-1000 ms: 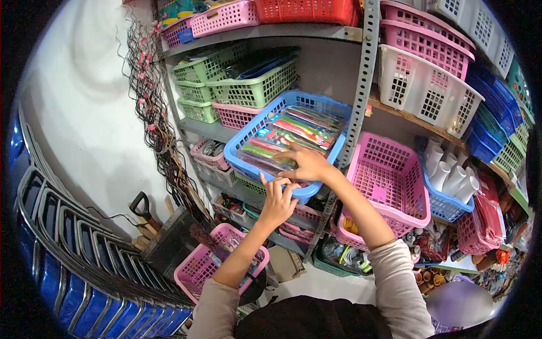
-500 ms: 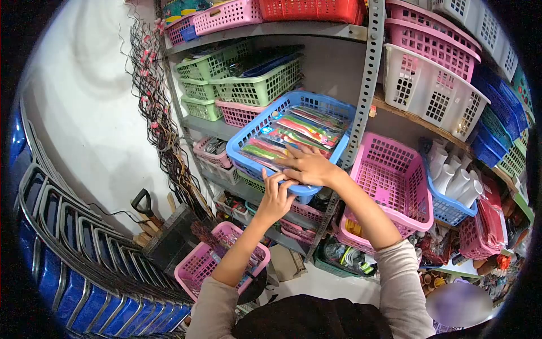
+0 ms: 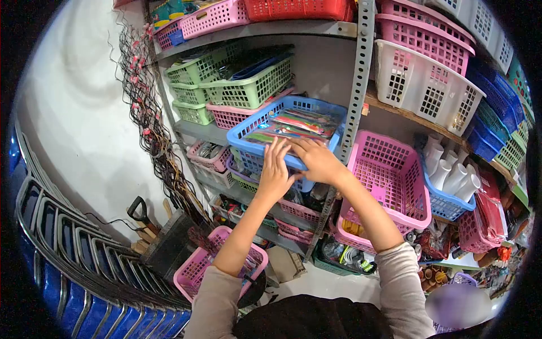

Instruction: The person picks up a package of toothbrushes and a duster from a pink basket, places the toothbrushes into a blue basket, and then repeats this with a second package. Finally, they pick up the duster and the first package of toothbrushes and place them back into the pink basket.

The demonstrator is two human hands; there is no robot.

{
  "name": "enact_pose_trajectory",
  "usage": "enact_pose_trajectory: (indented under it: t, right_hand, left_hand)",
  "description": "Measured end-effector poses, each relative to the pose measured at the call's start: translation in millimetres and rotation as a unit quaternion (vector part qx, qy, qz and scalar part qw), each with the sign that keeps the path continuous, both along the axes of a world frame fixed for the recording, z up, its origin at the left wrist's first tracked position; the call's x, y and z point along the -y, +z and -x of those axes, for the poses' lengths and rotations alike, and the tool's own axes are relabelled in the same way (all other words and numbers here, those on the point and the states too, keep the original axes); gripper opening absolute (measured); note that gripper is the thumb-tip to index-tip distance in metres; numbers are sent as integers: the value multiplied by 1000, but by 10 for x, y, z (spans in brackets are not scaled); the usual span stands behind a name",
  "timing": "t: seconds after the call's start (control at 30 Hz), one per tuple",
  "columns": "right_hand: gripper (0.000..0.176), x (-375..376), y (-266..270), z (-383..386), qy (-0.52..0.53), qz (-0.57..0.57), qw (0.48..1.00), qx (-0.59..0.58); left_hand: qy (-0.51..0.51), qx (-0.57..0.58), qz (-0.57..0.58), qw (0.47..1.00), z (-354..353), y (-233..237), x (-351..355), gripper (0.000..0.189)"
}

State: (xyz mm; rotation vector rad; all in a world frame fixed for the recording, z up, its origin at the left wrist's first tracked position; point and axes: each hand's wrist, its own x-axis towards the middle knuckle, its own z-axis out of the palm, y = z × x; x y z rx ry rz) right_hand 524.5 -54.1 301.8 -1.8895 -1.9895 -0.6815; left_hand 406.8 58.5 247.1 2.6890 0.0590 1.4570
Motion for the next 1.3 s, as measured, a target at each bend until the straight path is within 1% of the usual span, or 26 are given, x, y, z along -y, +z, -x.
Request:
enact_pose_trajectory:
  t: [0.03,0.07,0.1,0.13,0.2,0.3,0.4,0.43,0.5,0.53,0.57,0.63,0.67,0.7,0.77,0.8,0.83,0.9,0.97,1.0,1.03,1.1,1.17,1.2,1.23,1.3]
  right_hand:
    - [80,-25,-33,-87,-2,1,1000,-1]
    - [78,-56,-65,-184,-11,-4,1000,5]
    - [76,-68,-60,-257,-19,-9,1000,10]
    - [72,-71,-47,-337,-35,14,999,5]
    - [71,-99,-30,-516,-38,21,999,-7]
    - [71,-161,-54,-716,-50,43,997,-42]
    - [73,-210,-44,-746,-138,77,987,-3]
    - [73,-236,-52,-715,-139,77,987,-3]
    - [69,-283,-101,-635,-260,68,963,4]
    - [64,-303,-123,-602,-285,59,957,-4]
    - [64,-321,-148,-564,-284,60,957,-4]
    - [62,-355,-236,-499,-336,-11,942,15]
    - [62,-363,-324,-458,-321,-63,944,34]
    - [62,-344,-376,-368,-319,-61,945,35]
    - [63,-290,-455,-120,-318,-91,942,54]
    - [64,-227,-503,13,-284,-100,953,33]
    - [62,-217,-628,98,-220,-156,963,-10]
    - [58,-169,-879,279,-127,-141,978,-88]
    - [54,-137,-1193,479,-42,-111,970,-211]
    - [51,-126,-1350,573,-29,-92,966,-238]
    - [48,-135,-1553,662,-21,-89,963,-252]
    - [46,-178,-1952,839,17,-59,937,-345]
    - [42,-210,-2277,1068,-1,35,888,-458]
    - [39,-248,-2493,1199,15,-5,901,-433]
    - [36,-302,-2759,1288,49,-2,892,-448]
    - [34,-374,-3235,1555,27,116,787,-606]
  left_hand:
    - [11,-18,-9,1000,-67,14,-3,83]
    - [20,-23,-19,999,-160,-10,-46,90]
    - [19,-23,-19,999,-229,-1,-67,90]
    - [24,-37,-29,999,-295,8,-86,90]
    - [25,-53,-46,997,-435,11,-146,91]
    - [14,-74,-34,997,-596,45,-175,94]
    - [14,-94,-36,995,-714,49,-227,96]
    - [14,-104,-31,994,-746,51,-239,96]
    - [19,-90,-36,995,-814,48,-239,97]
    - [26,-76,-41,996,-832,33,-231,98]
    - [27,-76,-40,996,-846,15,-218,98]
    - [28,-62,-18,998,-837,13,-169,100]
    - [25,-60,-11,998,-813,4,-157,97]
    - [27,-59,-9,998,-758,2,-121,97]
    - [35,-83,17,996,-583,-50,-20,90]
    - [55,-59,9,997,-506,-186,-8,81]
    - [72,-56,17,996,-395,-306,15,76]
    - [50,-28,83,995,-107,-576,108,72]
    - [50,-9,150,987,171,-896,164,67]
    - [68,12,149,986,288,-1076,161,60]
    - [81,10,153,985,435,-1193,188,60]
    - [114,-44,219,968,745,-1415,264,54]
    - [147,-48,249,956,1012,-1723,322,52]
    - [174,-45,248,952,1131,-1884,349,47]
    - [189,-46,253,948,1265,-2015,385,47]
    - [209,-61,295,930,1550,-2281,476,40]
